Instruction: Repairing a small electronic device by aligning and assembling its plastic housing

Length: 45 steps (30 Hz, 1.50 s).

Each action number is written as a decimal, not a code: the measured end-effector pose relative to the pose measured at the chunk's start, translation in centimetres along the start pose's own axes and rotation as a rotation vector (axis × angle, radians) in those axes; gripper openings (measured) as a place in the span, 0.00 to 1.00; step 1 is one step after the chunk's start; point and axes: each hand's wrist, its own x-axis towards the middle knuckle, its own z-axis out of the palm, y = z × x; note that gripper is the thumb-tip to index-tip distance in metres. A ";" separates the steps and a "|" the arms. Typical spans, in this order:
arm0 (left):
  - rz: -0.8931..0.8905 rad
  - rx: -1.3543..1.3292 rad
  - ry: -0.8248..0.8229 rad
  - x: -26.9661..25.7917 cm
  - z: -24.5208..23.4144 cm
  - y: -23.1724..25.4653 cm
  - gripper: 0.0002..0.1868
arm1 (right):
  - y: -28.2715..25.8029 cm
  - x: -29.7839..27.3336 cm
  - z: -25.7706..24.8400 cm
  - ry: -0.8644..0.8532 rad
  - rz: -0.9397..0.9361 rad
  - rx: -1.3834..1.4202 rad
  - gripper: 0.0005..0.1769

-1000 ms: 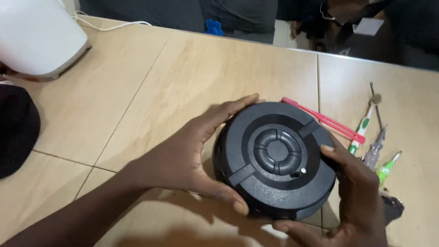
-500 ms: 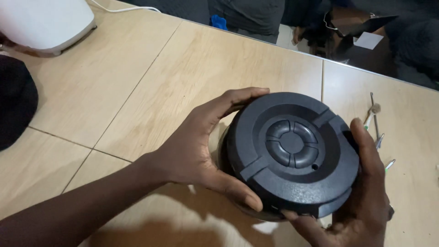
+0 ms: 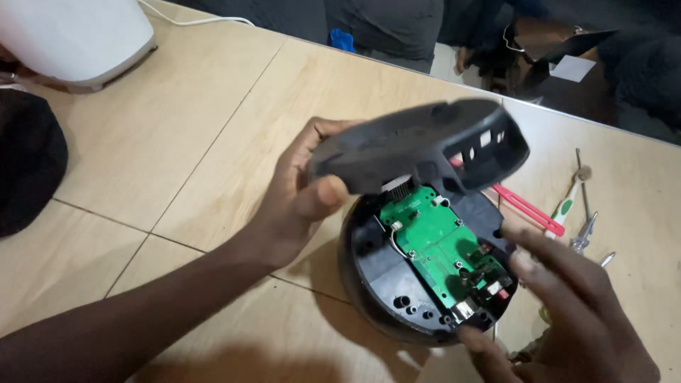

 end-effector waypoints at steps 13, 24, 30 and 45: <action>-0.176 0.186 0.131 -0.1 -0.1 -1.1 0.40 | 2.4 -0.3 -0.6 -0.136 -0.238 -0.279 0.26; -0.240 0.173 0.117 -0.1 0.4 0.7 0.39 | 3.9 -1.5 -0.1 -0.141 -0.194 -0.237 0.28; -0.230 0.144 0.120 0.0 0.3 0.5 0.39 | 8.0 -2.2 -0.6 -0.215 -0.328 -0.290 0.24; -0.259 0.031 0.233 0.6 -0.6 -1.5 0.31 | 10.8 -4.5 0.0 -0.249 -0.379 -0.353 0.29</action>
